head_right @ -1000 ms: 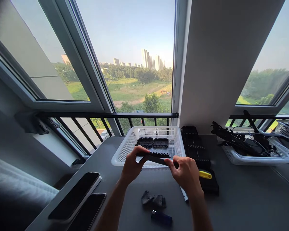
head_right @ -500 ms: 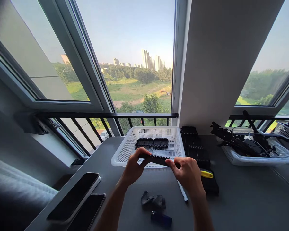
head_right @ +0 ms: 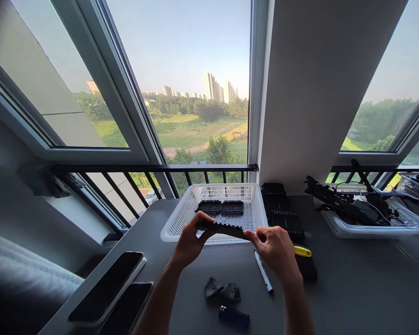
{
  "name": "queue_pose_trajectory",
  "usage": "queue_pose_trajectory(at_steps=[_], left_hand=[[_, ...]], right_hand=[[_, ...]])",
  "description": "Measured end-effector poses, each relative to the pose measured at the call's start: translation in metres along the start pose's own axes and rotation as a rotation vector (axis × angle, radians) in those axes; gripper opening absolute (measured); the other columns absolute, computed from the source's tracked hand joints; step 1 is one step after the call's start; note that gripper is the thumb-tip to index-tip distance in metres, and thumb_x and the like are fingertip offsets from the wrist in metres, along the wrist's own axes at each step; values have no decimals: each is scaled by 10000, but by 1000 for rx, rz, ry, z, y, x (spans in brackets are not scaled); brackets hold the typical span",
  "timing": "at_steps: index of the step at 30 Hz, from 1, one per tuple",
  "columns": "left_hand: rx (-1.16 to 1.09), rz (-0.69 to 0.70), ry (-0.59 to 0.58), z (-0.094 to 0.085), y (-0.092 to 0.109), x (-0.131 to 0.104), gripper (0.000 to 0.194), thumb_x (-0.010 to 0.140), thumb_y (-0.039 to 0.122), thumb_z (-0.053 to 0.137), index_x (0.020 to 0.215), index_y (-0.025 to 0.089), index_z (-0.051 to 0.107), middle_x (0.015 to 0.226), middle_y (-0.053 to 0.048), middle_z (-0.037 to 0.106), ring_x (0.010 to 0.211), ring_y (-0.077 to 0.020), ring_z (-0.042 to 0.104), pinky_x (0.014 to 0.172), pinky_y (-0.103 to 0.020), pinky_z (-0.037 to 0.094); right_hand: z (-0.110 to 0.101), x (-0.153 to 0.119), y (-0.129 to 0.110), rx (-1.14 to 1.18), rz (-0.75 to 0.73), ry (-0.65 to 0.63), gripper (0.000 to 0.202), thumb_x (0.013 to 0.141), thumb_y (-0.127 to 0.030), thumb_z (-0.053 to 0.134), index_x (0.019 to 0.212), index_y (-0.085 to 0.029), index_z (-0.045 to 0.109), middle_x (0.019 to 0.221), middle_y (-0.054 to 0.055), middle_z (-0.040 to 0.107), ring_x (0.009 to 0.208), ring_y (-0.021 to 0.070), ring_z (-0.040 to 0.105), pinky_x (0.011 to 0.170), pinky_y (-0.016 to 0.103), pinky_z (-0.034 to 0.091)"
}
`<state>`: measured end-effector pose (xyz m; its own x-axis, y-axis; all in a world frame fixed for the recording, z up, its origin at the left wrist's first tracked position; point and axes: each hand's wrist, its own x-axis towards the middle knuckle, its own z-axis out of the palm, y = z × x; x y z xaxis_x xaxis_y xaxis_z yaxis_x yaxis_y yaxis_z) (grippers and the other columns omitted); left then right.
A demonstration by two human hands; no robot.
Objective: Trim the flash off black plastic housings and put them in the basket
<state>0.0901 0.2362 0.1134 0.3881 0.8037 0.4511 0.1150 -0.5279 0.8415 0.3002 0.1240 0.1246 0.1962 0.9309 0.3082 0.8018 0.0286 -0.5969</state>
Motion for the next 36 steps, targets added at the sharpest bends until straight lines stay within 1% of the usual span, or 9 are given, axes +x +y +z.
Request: queue_pose_trajectory(at_steps=[8, 15, 19, 23, 26, 28, 33, 35, 36], left_hand=[[12, -3, -16, -9, 7, -1, 155, 732, 157, 668, 850, 213, 584, 797, 15, 648, 741, -146, 626, 715, -263, 498], [-4, -33, -40, -8, 8, 0, 169, 717, 146, 661, 851, 208, 578, 781, 22, 633, 721, -140, 603, 695, -250, 482], [-23, -47, 15, -9, 8, 0, 188, 701, 153, 661, 861, 209, 579, 789, 18, 629, 730, -146, 594, 703, -258, 472], [-19, -56, 57, -1, 14, -3, 181, 713, 189, 675, 872, 213, 592, 787, 13, 623, 734, -151, 585, 713, -264, 458], [-38, -50, 27, 9, 20, -7, 178, 721, 193, 675, 876, 215, 592, 777, 14, 613, 719, -150, 572, 701, -261, 449], [-55, -57, 35, 14, 23, -9, 188, 723, 213, 688, 877, 214, 581, 772, 14, 604, 716, -150, 564, 693, -258, 442], [-114, -75, 107, 16, 25, -12, 180, 794, 333, 651, 843, 216, 524, 729, 19, 541, 684, -149, 531, 666, -258, 422], [-114, -55, 132, 16, 23, -14, 176, 817, 342, 618, 890, 224, 511, 802, 1, 554, 777, -174, 558, 743, -286, 437], [-110, -50, 152, 18, 22, -15, 214, 814, 339, 622, 960, 229, 510, 917, -25, 578, 908, -202, 570, 830, -316, 433]], right_hand=[[-13, -2, 20, 85, 3, -109, 568, 893, -609, 443, 584, -166, 616, 554, -4, 512, 531, 128, 452, 502, 238, 272], [-17, -3, 25, 125, 32, -136, 494, 902, -524, 495, 577, -156, 552, 560, -33, 450, 551, 105, 407, 521, 235, 246], [-20, -6, 29, 219, 58, -113, 516, 879, -562, 516, 559, -158, 519, 555, -37, 387, 547, 103, 366, 512, 239, 234], [-15, -3, 20, 462, 104, 49, 510, 863, -635, 486, 823, -157, 656, 577, -44, 383, 523, 108, 329, 477, 232, 250], [-3, 3, 5, 552, 147, 75, 568, 777, -642, 609, 1036, -140, 669, 572, -54, 371, 516, 110, 323, 457, 227, 265], [5, 6, -4, 614, 166, 20, 557, 735, -619, 669, 1012, -136, 681, 564, -59, 356, 516, 106, 316, 454, 222, 268], [19, 5, -11, 741, 197, -104, 464, 757, -593, 663, 855, -139, 663, 554, -59, 356, 503, 91, 288, 453, 224, 240], [19, 3, -12, 736, 199, -99, 453, 754, -590, 670, 834, -145, 653, 542, -69, 325, 498, 90, 269, 457, 230, 234], [19, 2, -14, 722, 193, -75, 453, 750, -593, 673, 828, -147, 651, 541, -70, 317, 500, 91, 265, 459, 232, 236]])
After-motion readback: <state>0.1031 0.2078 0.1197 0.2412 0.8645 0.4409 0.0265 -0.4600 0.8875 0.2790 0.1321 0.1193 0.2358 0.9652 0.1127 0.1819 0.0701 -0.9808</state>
